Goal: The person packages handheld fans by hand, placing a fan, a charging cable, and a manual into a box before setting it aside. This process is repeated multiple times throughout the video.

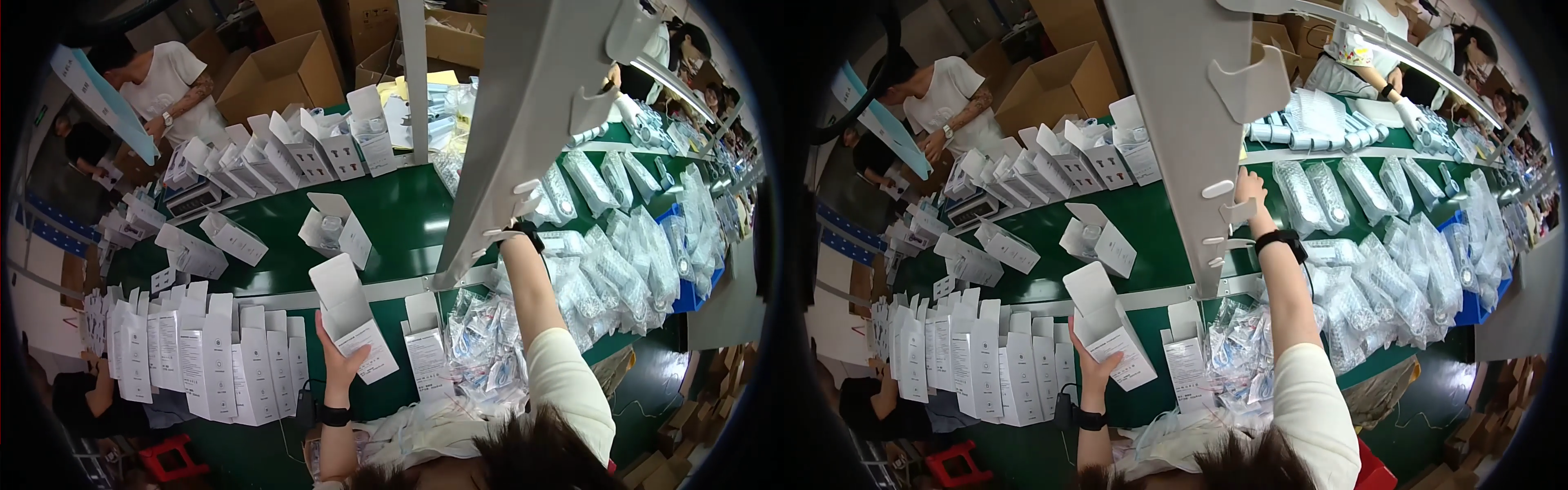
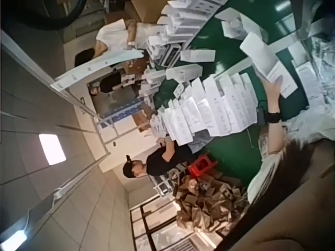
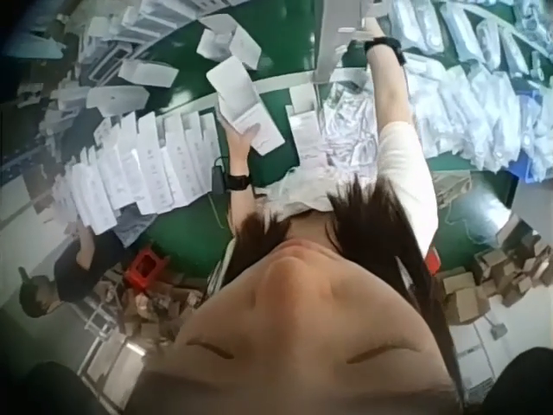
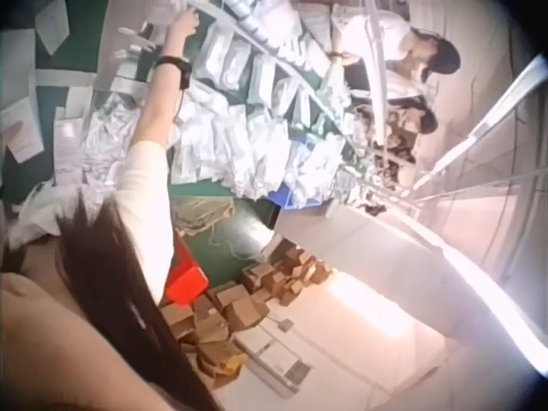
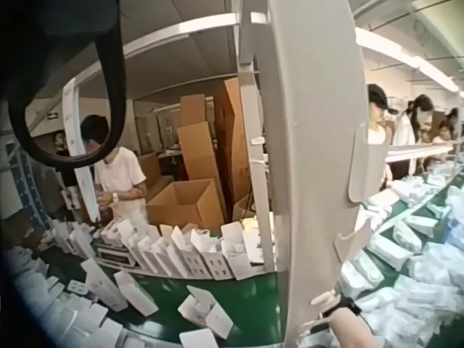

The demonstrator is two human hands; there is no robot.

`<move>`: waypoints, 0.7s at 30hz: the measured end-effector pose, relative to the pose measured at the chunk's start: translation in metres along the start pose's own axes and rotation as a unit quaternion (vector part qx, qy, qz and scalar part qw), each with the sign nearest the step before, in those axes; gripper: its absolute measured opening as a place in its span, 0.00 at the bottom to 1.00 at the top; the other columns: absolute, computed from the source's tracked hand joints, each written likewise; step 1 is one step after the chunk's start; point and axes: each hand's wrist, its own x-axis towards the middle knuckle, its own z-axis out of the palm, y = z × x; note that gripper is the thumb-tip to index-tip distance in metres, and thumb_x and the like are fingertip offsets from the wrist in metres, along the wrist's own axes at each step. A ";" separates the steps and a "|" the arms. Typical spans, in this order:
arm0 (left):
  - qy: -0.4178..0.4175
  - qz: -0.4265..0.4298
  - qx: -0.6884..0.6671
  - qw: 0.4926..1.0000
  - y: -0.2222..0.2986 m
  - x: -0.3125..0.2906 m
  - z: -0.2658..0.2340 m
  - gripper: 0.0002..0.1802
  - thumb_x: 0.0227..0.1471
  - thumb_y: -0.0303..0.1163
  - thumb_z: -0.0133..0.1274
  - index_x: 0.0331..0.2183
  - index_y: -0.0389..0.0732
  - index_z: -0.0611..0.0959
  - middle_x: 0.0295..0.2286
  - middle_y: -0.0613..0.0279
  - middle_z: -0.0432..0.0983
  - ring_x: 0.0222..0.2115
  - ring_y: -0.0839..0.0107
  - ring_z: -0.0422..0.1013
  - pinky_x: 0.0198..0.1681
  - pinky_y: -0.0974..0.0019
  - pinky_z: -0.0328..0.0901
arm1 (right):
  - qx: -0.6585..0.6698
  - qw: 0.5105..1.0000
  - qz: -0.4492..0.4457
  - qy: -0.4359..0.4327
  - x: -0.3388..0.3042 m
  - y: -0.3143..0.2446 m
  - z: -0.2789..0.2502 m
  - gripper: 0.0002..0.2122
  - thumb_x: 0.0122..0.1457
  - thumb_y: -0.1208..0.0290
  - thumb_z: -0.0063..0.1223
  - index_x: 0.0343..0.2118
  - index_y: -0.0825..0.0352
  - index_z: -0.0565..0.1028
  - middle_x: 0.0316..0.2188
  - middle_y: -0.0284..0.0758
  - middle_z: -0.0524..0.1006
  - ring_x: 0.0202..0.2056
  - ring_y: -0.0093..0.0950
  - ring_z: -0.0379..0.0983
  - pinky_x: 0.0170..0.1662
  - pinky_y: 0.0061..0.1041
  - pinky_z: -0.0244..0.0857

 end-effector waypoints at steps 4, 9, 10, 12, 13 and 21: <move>-0.021 0.095 0.224 0.970 -0.009 -0.003 -0.019 0.50 0.32 0.25 0.59 0.53 0.48 0.47 0.48 0.52 0.54 0.48 0.59 0.57 0.48 0.60 0.56 | -0.117 0.986 -0.103 -0.064 -0.001 -0.069 0.002 0.22 0.53 0.64 0.47 0.50 0.65 0.60 0.40 0.36 0.70 0.40 0.33 0.68 0.45 0.31 0.61; -0.007 0.145 0.251 0.957 -0.003 0.011 0.002 0.43 0.31 0.27 0.61 0.49 0.45 0.57 0.46 0.48 0.57 0.46 0.55 0.59 0.45 0.59 0.60 | 0.261 0.957 0.035 -0.118 0.033 -0.071 -0.055 0.23 0.51 0.71 0.46 0.51 0.65 0.56 0.40 0.36 0.69 0.39 0.31 0.67 0.42 0.30 0.64; -0.035 0.145 0.269 0.952 0.006 0.016 0.012 0.41 0.30 0.28 0.62 0.47 0.44 0.59 0.46 0.48 0.57 0.46 0.54 0.60 0.45 0.59 0.60 | 0.328 0.935 0.072 -0.115 0.047 -0.060 -0.077 0.24 0.51 0.73 0.45 0.51 0.65 0.55 0.40 0.36 0.68 0.39 0.31 0.67 0.41 0.30 0.64; -0.052 0.128 0.319 0.938 0.017 0.009 0.012 0.37 0.29 0.29 0.63 0.43 0.43 0.62 0.45 0.47 0.58 0.45 0.53 0.61 0.44 0.60 0.61 | 0.469 0.862 0.130 -0.145 -0.010 -0.028 -0.112 0.25 0.50 0.76 0.45 0.52 0.65 0.54 0.39 0.37 0.68 0.39 0.30 0.66 0.40 0.30 0.65; -0.063 0.126 0.314 0.939 0.019 0.008 0.016 0.37 0.29 0.29 0.63 0.43 0.43 0.62 0.45 0.47 0.58 0.45 0.53 0.61 0.44 0.60 0.61 | 0.529 0.821 0.164 -0.138 -0.021 -0.036 -0.129 0.25 0.49 0.77 0.45 0.52 0.65 0.53 0.39 0.37 0.68 0.38 0.30 0.66 0.39 0.30 0.66; -0.088 0.130 0.308 0.938 0.024 -0.013 0.029 0.37 0.28 0.30 0.65 0.41 0.41 0.62 0.42 0.49 0.62 0.44 0.58 0.62 0.43 0.60 0.59 | 0.728 0.664 0.152 0.077 -0.180 -0.150 -0.201 0.30 0.51 0.74 0.48 0.55 0.62 0.48 0.46 0.37 0.63 0.46 0.30 0.63 0.49 0.30 0.59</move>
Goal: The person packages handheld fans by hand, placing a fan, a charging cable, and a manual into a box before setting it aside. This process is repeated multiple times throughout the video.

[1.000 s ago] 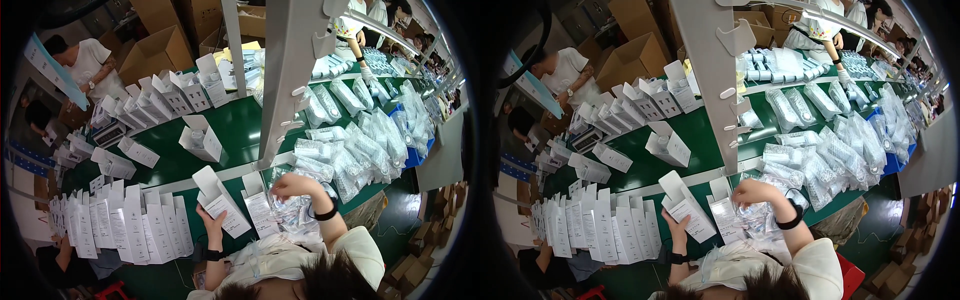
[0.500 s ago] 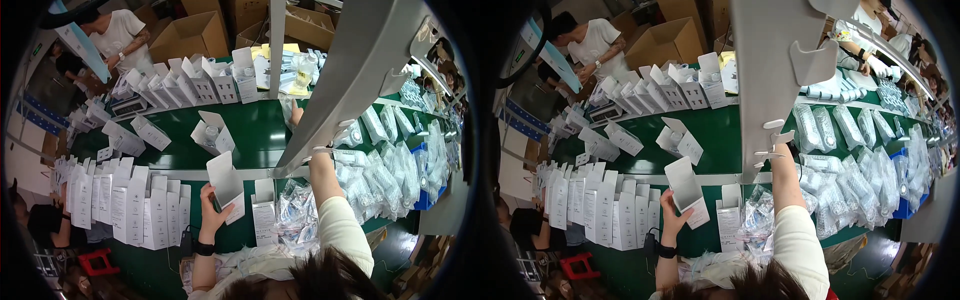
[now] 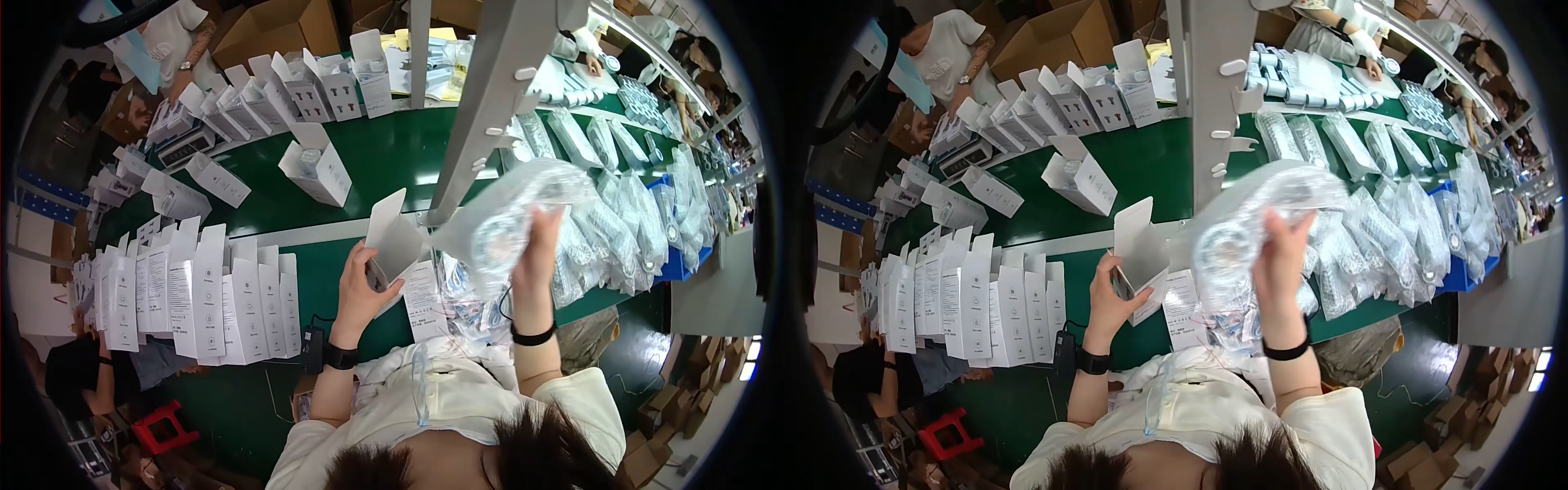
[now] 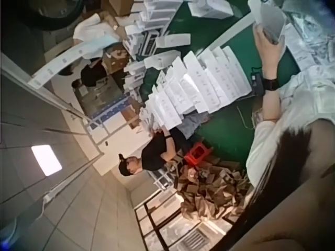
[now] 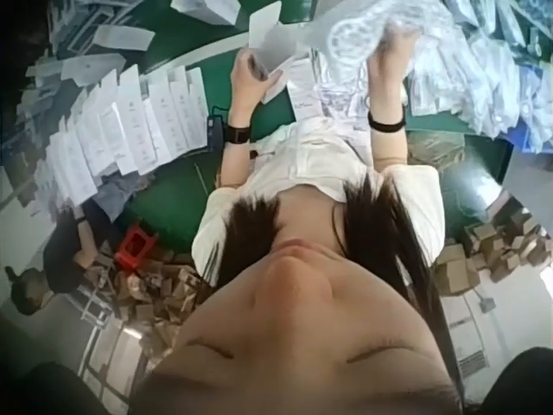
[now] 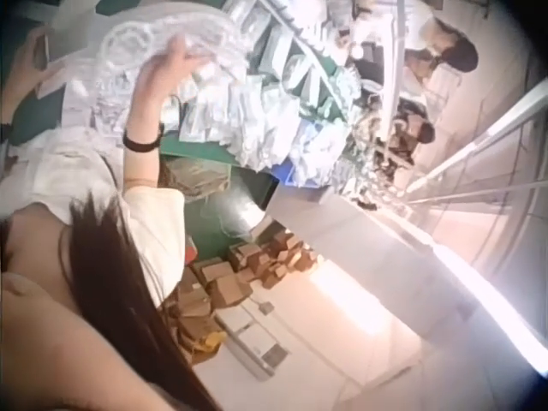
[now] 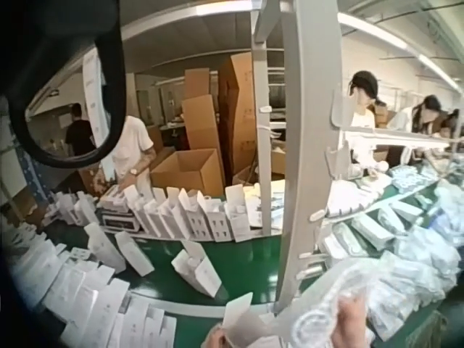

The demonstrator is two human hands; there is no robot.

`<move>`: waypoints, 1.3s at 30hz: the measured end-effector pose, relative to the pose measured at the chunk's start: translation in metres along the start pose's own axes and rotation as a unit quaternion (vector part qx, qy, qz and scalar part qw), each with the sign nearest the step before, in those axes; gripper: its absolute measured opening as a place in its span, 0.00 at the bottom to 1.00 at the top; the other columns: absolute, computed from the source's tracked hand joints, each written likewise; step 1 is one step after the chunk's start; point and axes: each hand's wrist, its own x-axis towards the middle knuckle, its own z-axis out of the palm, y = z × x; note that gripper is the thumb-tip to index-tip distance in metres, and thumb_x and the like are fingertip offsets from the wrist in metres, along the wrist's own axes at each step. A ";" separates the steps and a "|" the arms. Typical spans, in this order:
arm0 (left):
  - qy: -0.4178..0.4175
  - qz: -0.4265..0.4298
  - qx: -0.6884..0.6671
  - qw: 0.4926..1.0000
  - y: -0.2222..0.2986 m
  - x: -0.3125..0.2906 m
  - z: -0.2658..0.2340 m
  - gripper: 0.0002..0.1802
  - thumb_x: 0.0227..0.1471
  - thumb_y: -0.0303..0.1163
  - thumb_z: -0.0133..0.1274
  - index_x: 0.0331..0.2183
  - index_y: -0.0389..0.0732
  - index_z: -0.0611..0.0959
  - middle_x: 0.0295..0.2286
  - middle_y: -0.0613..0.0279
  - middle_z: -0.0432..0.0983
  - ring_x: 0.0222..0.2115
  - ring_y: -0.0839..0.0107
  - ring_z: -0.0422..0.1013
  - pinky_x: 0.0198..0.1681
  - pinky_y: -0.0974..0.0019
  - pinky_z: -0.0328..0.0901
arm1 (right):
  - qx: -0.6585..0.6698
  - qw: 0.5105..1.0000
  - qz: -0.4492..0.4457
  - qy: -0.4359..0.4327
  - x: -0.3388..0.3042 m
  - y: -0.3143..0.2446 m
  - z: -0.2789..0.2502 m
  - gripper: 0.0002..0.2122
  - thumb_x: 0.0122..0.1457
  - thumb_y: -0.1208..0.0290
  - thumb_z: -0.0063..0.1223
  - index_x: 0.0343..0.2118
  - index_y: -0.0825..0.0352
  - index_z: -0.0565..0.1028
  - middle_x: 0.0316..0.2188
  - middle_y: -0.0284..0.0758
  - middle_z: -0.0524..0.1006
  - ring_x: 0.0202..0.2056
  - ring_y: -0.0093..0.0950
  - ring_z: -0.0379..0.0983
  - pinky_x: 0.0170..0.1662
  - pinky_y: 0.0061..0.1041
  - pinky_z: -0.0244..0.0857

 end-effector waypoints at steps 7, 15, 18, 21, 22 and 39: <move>0.113 0.089 -0.018 0.989 0.009 -0.018 0.006 0.39 0.29 0.29 0.66 0.37 0.42 0.54 0.46 0.42 0.57 0.42 0.55 0.63 0.43 0.60 0.60 | -0.292 0.914 -0.266 -0.091 -0.058 0.074 0.051 0.35 0.41 0.74 0.59 0.54 0.60 0.53 0.48 0.40 0.59 0.50 0.35 0.56 0.50 0.31 0.54; 0.168 0.085 -0.142 0.972 -0.044 -0.019 -0.004 0.38 0.31 0.23 0.63 0.38 0.45 0.53 0.47 0.46 0.51 0.47 0.60 0.55 0.48 0.61 0.55 | -0.444 0.840 -0.035 -0.310 -0.002 0.067 -0.043 0.20 0.40 0.71 0.58 0.41 0.62 0.72 0.45 0.38 0.65 0.53 0.39 0.53 0.54 0.40 0.48; 0.149 0.027 -0.215 0.965 -0.045 -0.021 -0.019 0.38 0.31 0.20 0.61 0.39 0.46 0.52 0.48 0.49 0.50 0.48 0.63 0.53 0.50 0.63 0.53 | -0.777 0.486 -0.081 -0.391 0.034 0.083 -0.123 0.19 0.38 0.71 0.59 0.38 0.60 0.73 0.44 0.31 0.66 0.52 0.35 0.54 0.54 0.48 0.46; 0.153 0.003 -0.243 0.958 -0.053 -0.025 -0.029 0.39 0.31 0.18 0.60 0.40 0.47 0.52 0.48 0.51 0.50 0.48 0.63 0.52 0.50 0.63 0.52 | -0.812 0.383 -0.019 -0.440 0.048 0.081 -0.134 0.17 0.37 0.71 0.60 0.35 0.58 0.73 0.43 0.28 0.67 0.50 0.33 0.57 0.52 0.50 0.47; 0.162 0.007 -0.236 0.958 -0.057 -0.029 -0.031 0.39 0.31 0.18 0.59 0.40 0.47 0.52 0.47 0.52 0.50 0.48 0.63 0.52 0.50 0.63 0.52 | -0.801 0.385 0.003 -0.457 0.052 0.078 -0.131 0.16 0.37 0.71 0.60 0.34 0.58 0.74 0.42 0.27 0.68 0.49 0.32 0.57 0.51 0.50 0.47; 0.212 -0.168 0.040 0.962 -0.012 -0.029 -0.047 0.04 0.36 0.19 0.54 0.23 0.32 0.77 0.23 0.62 0.70 0.22 0.74 0.66 0.27 0.74 0.60 | -0.317 0.834 -0.263 -0.368 -0.066 0.106 0.072 0.14 0.42 0.84 0.54 0.35 0.67 0.69 0.37 0.38 0.70 0.31 0.29 0.71 0.35 0.22 0.66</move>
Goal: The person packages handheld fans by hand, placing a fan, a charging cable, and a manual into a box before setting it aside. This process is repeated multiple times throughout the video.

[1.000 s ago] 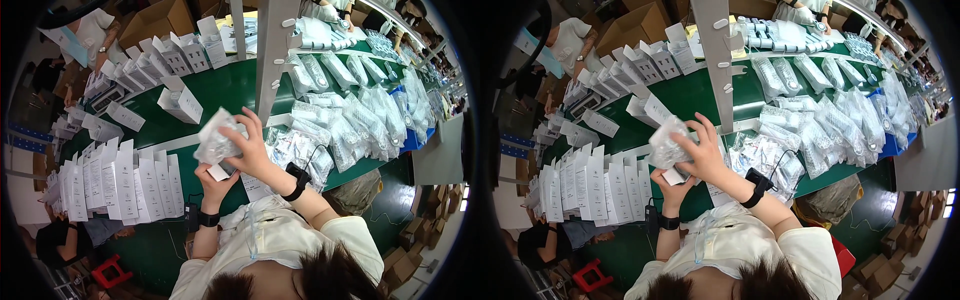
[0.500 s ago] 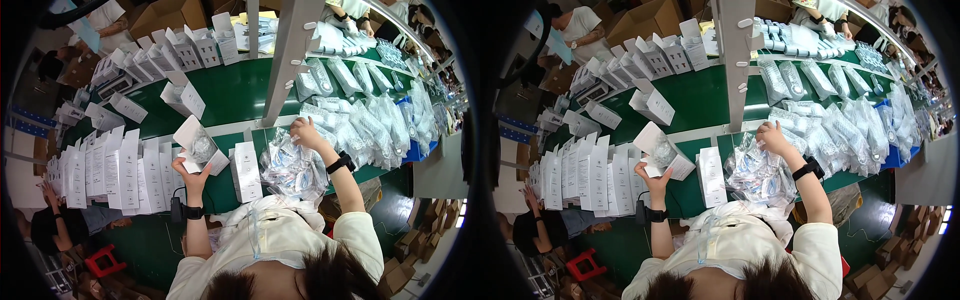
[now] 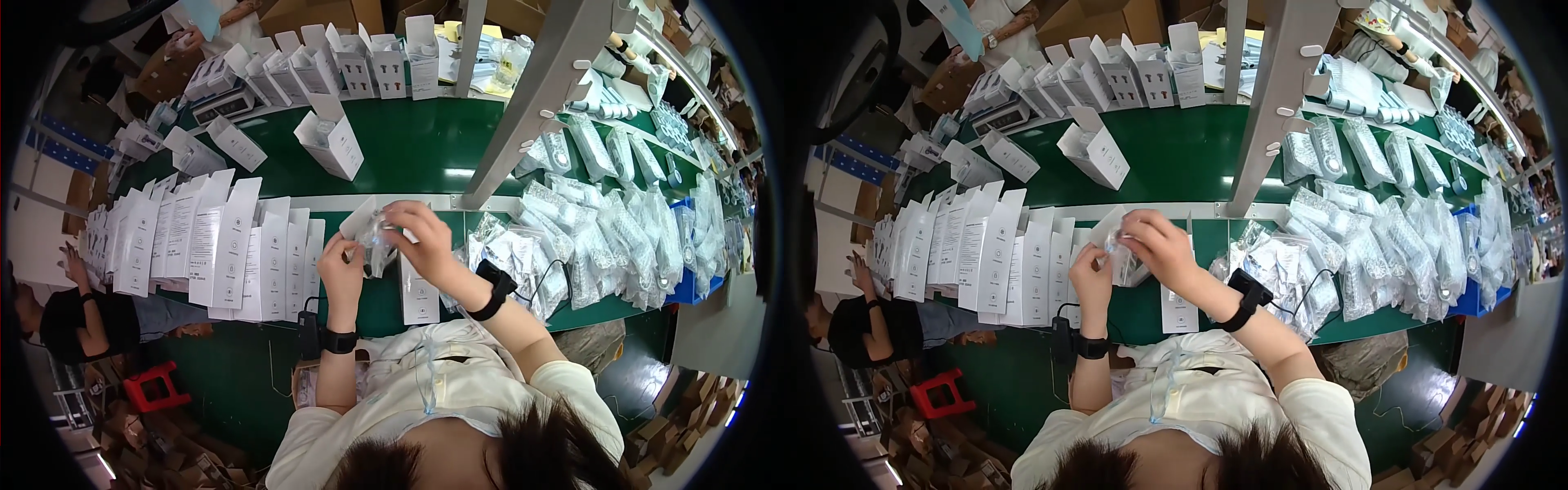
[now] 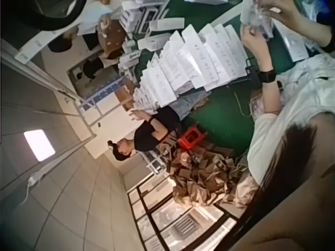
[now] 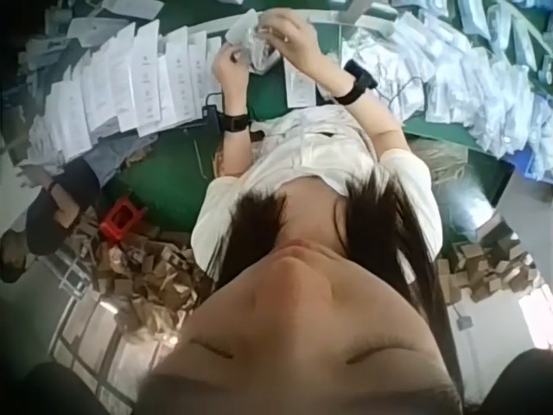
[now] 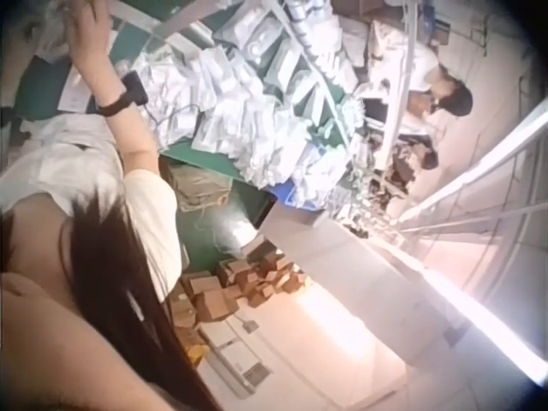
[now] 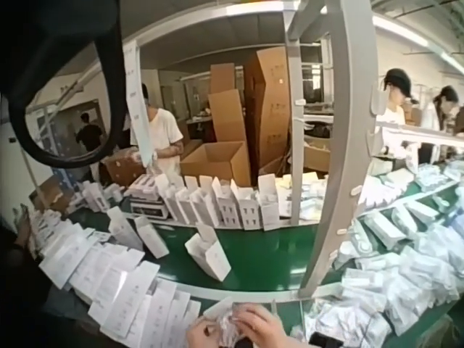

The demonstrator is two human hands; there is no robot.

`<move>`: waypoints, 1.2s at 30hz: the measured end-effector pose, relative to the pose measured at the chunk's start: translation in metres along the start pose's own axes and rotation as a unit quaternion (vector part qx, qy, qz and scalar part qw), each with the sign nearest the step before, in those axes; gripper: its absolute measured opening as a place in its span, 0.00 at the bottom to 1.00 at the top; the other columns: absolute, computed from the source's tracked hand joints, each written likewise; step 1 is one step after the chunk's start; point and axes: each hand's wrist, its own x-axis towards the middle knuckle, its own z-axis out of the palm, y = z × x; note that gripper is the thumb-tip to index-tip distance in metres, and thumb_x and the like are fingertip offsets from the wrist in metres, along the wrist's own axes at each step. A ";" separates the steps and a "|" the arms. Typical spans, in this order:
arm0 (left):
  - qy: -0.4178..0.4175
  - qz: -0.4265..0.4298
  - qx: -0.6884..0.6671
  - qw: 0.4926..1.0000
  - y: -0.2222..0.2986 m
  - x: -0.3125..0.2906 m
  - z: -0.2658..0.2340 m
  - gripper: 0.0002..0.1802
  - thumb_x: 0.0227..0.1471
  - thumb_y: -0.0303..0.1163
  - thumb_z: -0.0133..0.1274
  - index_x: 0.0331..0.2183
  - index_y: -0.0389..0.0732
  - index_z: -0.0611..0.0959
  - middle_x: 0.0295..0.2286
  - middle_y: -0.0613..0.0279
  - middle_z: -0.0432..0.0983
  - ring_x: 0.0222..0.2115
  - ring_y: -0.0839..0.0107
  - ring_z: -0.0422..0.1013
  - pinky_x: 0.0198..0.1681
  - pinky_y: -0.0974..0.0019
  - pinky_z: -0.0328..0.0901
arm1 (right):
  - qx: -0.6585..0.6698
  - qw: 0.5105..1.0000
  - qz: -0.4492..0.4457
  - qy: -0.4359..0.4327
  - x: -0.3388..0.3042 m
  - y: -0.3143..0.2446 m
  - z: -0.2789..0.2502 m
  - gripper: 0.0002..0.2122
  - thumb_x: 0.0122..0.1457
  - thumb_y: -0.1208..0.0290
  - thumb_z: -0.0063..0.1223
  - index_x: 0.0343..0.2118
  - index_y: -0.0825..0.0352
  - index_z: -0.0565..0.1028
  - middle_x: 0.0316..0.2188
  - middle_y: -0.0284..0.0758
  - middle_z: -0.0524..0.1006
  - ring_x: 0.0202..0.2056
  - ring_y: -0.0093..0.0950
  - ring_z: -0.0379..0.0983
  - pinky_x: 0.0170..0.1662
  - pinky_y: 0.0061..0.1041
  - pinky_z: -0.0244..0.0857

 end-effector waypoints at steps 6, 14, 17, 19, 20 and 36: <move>0.032 -0.036 -0.104 0.993 -0.035 0.007 -0.004 0.03 0.37 0.18 0.53 0.22 0.29 0.76 0.26 0.58 0.74 0.17 0.76 0.65 0.21 0.76 0.59 | -0.120 0.940 -0.144 -0.286 -0.027 0.032 0.028 0.16 0.38 0.75 0.60 0.34 0.66 0.73 0.43 0.38 0.67 0.43 0.32 0.66 0.50 0.29 0.57; -0.015 -0.042 -0.229 0.972 0.002 0.006 -0.001 0.04 0.40 0.19 0.52 0.25 0.31 0.76 0.27 0.61 0.73 0.25 0.76 0.67 0.31 0.78 0.60 | 0.222 0.928 0.193 -0.231 -0.039 0.062 -0.008 0.37 0.36 0.65 0.64 0.52 0.63 0.59 0.51 0.41 0.59 0.53 0.33 0.55 0.57 0.32 0.45; -0.069 0.008 -0.314 0.947 0.019 0.015 0.005 0.08 0.41 0.20 0.53 0.29 0.33 0.76 0.28 0.63 0.70 0.29 0.78 0.64 0.34 0.77 0.58 | 0.142 0.945 0.182 -0.234 -0.017 0.064 -0.024 0.41 0.37 0.67 0.64 0.54 0.63 0.52 0.51 0.40 0.59 0.53 0.32 0.55 0.56 0.31 0.45; 0.070 -0.014 -0.491 0.868 0.018 0.023 0.005 0.15 0.41 0.22 0.53 0.36 0.35 0.72 0.35 0.60 0.68 0.35 0.75 0.63 0.38 0.74 0.59 | 0.099 0.953 0.175 -0.228 0.001 0.076 -0.026 0.43 0.37 0.67 0.64 0.55 0.64 0.48 0.51 0.40 0.59 0.53 0.32 0.55 0.56 0.31 0.46; 0.134 -0.027 -0.571 0.809 0.017 0.026 0.007 0.19 0.41 0.22 0.54 0.39 0.35 0.71 0.38 0.59 0.67 0.38 0.73 0.63 0.41 0.72 0.59 | 0.168 0.957 0.215 -0.097 0.011 0.093 -0.020 0.41 0.37 0.68 0.63 0.54 0.64 0.49 0.51 0.40 0.59 0.52 0.31 0.56 0.55 0.30 0.47; -0.316 0.047 -0.018 0.947 -0.106 -0.017 0.125 0.30 0.38 0.41 0.58 0.42 0.36 0.67 0.46 0.55 0.59 0.43 0.65 0.60 0.47 0.65 0.56 | -0.020 0.946 0.226 -0.234 -0.011 0.109 -0.032 0.35 0.46 0.67 0.55 0.55 0.72 0.51 0.53 0.51 0.54 0.53 0.45 0.54 0.53 0.30 0.52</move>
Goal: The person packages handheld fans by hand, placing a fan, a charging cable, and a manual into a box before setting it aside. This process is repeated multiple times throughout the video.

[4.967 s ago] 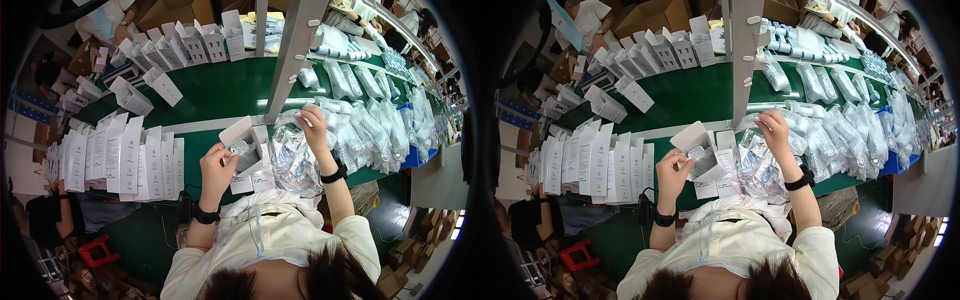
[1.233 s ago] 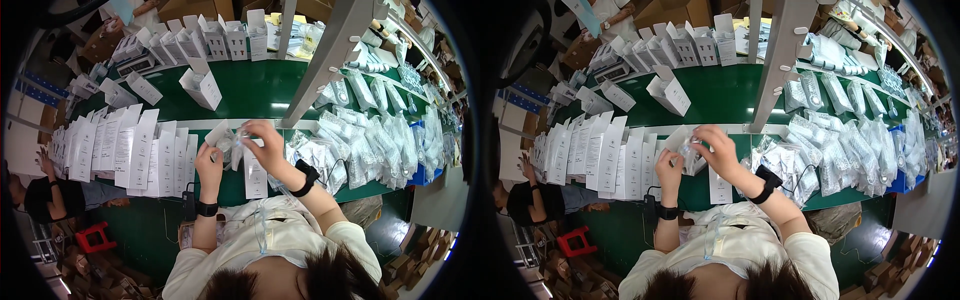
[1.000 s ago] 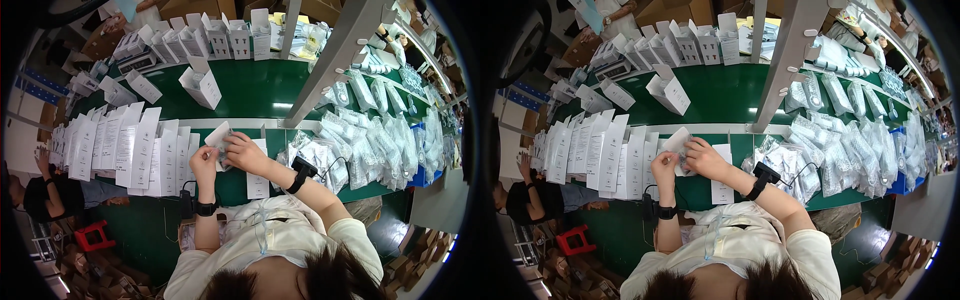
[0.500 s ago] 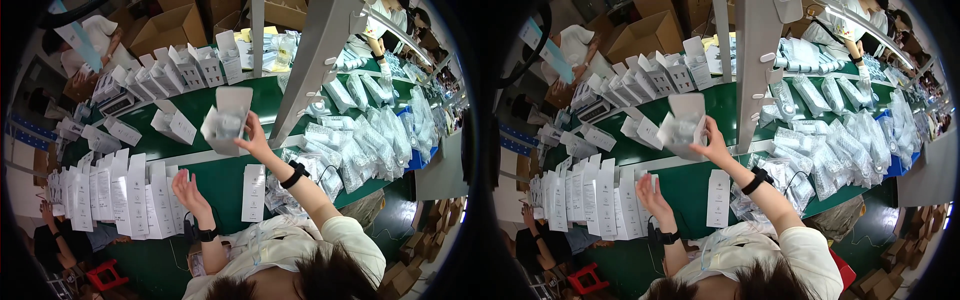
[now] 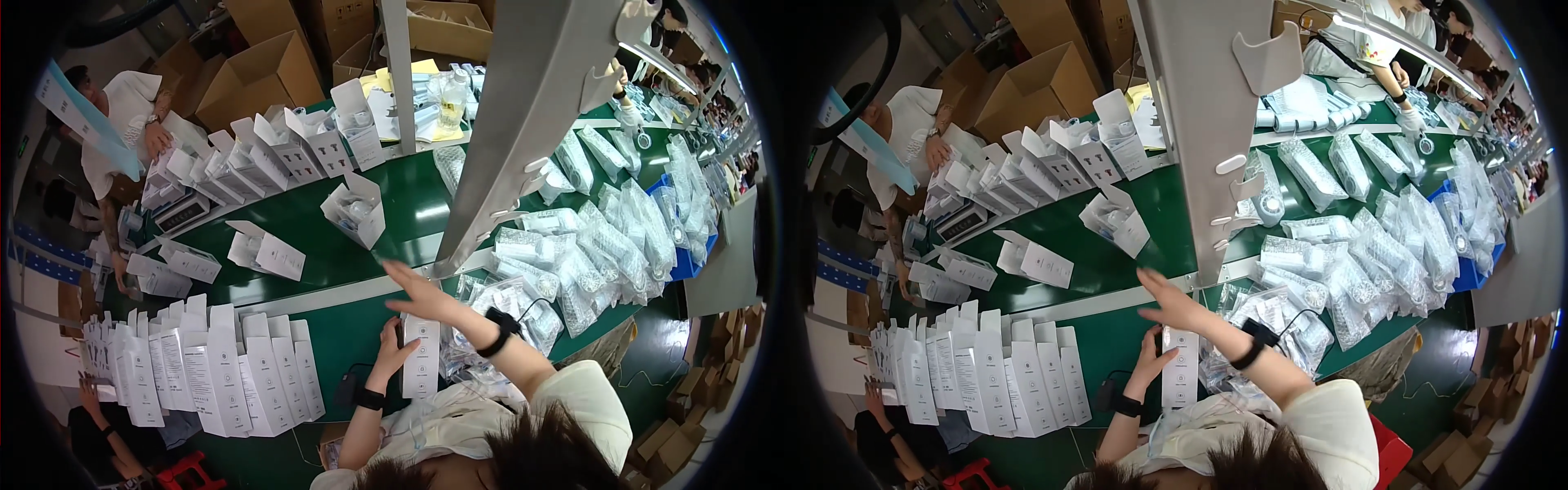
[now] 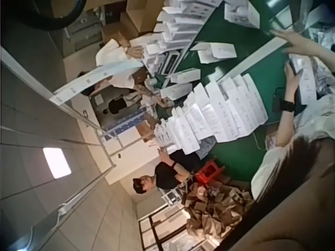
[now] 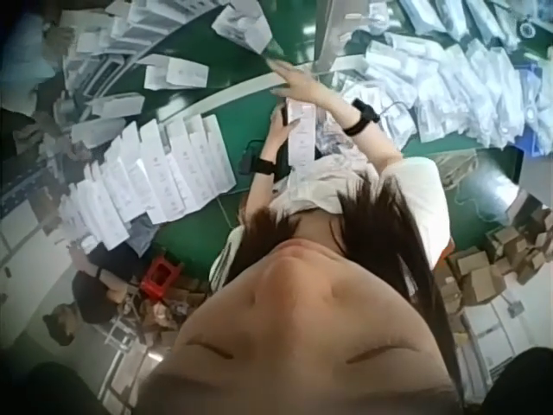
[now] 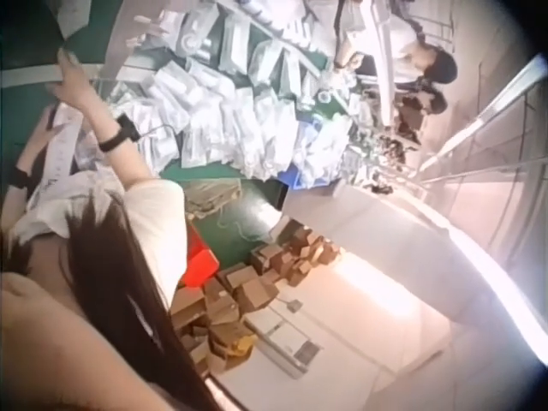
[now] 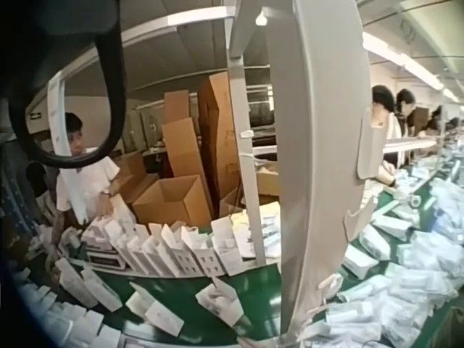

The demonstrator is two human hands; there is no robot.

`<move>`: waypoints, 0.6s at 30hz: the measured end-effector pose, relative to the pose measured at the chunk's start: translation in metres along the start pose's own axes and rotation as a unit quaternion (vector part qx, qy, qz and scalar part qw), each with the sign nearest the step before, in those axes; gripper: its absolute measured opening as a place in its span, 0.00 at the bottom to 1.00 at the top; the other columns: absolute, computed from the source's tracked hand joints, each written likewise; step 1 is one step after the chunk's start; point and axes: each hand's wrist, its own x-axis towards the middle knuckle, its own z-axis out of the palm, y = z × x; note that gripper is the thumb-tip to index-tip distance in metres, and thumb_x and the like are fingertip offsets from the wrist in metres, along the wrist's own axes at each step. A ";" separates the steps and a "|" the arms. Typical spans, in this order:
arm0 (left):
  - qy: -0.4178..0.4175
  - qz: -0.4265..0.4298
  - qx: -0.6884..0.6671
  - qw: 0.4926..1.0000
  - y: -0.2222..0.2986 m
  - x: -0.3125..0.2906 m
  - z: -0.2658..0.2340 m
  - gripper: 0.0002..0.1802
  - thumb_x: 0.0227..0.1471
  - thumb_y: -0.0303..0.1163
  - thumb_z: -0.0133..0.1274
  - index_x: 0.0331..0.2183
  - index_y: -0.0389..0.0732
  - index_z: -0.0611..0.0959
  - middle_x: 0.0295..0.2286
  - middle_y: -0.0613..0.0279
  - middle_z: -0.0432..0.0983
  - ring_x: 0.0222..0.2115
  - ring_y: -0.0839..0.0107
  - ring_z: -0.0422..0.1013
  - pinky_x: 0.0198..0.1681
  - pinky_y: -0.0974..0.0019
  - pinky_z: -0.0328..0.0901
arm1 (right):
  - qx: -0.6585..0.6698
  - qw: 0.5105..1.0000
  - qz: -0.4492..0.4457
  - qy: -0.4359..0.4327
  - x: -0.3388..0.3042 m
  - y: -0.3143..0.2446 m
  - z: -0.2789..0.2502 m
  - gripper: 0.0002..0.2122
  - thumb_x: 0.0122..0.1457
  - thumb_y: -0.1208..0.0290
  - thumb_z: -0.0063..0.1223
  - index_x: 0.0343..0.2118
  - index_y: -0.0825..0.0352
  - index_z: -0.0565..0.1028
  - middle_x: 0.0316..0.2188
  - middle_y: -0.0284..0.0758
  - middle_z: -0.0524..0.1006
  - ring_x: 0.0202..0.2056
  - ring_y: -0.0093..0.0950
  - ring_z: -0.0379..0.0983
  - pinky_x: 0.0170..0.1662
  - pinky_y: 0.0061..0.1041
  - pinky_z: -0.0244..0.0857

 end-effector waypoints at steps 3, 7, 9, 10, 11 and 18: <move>-0.046 -0.110 -0.248 0.961 0.018 -0.005 -0.024 0.24 0.41 0.37 0.56 0.40 0.39 0.68 0.47 0.57 0.57 0.44 0.67 0.60 0.47 0.65 0.55 | 0.117 0.925 0.124 -0.340 -0.056 -0.016 -0.088 0.15 0.51 0.65 0.49 0.39 0.69 0.72 0.27 0.43 0.76 0.30 0.33 0.73 0.36 0.28 0.65; 0.017 -0.135 -0.400 0.907 0.000 -0.013 -0.047 0.20 0.42 0.29 0.54 0.40 0.40 0.67 0.45 0.59 0.58 0.44 0.70 0.60 0.47 0.66 0.56 | -0.188 0.943 0.272 -0.026 -0.015 0.011 -0.156 0.14 0.53 0.66 0.46 0.40 0.69 0.70 0.29 0.39 0.75 0.32 0.31 0.73 0.37 0.25 0.65; -0.002 -0.096 -0.369 0.924 0.013 -0.012 -0.056 0.20 0.43 0.28 0.53 0.40 0.40 0.67 0.45 0.60 0.58 0.44 0.70 0.59 0.47 0.66 0.55 | -0.063 0.973 0.046 0.217 0.015 0.111 -0.162 0.19 0.52 0.64 0.46 0.46 0.67 0.65 0.35 0.43 0.73 0.34 0.38 0.71 0.39 0.28 0.65; -0.011 -0.063 -0.337 0.939 0.021 -0.014 -0.063 0.19 0.43 0.26 0.52 0.40 0.40 0.67 0.46 0.60 0.57 0.44 0.70 0.59 0.48 0.66 0.55 | -0.225 0.936 0.166 0.216 0.051 0.128 -0.168 0.23 0.51 0.64 0.49 0.49 0.67 0.62 0.37 0.47 0.71 0.35 0.42 0.70 0.40 0.32 0.64; -0.015 -0.031 -0.303 0.952 0.025 -0.017 -0.069 0.19 0.44 0.25 0.51 0.41 0.39 0.67 0.46 0.60 0.57 0.45 0.70 0.59 0.48 0.66 0.55 | -0.378 0.861 0.274 0.204 0.080 0.141 -0.165 0.27 0.49 0.64 0.51 0.52 0.67 0.58 0.38 0.52 0.70 0.37 0.46 0.69 0.41 0.37 0.64; -0.094 -0.041 -0.392 0.914 0.022 -0.018 -0.049 0.20 0.46 0.28 0.51 0.43 0.38 0.67 0.49 0.59 0.55 0.49 0.67 0.56 0.51 0.64 0.52 | -0.305 0.891 0.301 0.150 0.108 0.223 -0.155 0.37 0.43 0.66 0.56 0.56 0.65 0.49 0.40 0.51 0.69 0.38 0.46 0.68 0.42 0.37 0.62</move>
